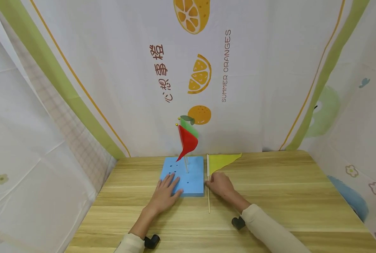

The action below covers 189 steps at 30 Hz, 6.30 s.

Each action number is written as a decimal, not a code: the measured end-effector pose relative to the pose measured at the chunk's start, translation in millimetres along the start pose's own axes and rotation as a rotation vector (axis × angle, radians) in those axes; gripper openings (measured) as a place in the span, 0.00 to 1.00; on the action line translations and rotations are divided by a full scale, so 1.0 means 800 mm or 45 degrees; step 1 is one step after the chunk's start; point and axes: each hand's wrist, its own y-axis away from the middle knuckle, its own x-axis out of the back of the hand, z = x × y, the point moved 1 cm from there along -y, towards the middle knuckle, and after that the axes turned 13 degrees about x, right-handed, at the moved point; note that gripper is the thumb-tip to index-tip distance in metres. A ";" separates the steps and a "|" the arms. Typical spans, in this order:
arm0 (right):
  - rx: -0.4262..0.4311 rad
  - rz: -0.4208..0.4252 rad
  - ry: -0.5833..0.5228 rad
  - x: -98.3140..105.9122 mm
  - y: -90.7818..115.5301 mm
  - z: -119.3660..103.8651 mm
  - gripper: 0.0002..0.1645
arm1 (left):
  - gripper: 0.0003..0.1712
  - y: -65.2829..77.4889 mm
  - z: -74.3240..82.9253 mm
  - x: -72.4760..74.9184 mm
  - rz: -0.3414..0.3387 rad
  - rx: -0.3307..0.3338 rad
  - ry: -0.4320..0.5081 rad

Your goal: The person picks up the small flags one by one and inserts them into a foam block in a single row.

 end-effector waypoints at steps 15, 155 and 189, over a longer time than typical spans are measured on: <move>-0.022 -0.103 -0.007 0.009 -0.004 -0.002 0.35 | 0.39 -0.001 0.001 0.001 -0.016 0.000 0.005; 0.066 0.220 -0.426 0.106 -0.009 -0.020 0.07 | 0.38 0.002 0.002 0.001 0.015 -0.008 0.020; 0.183 0.259 -0.460 0.123 -0.026 -0.053 0.07 | 0.38 0.004 0.006 0.006 0.007 -0.006 0.009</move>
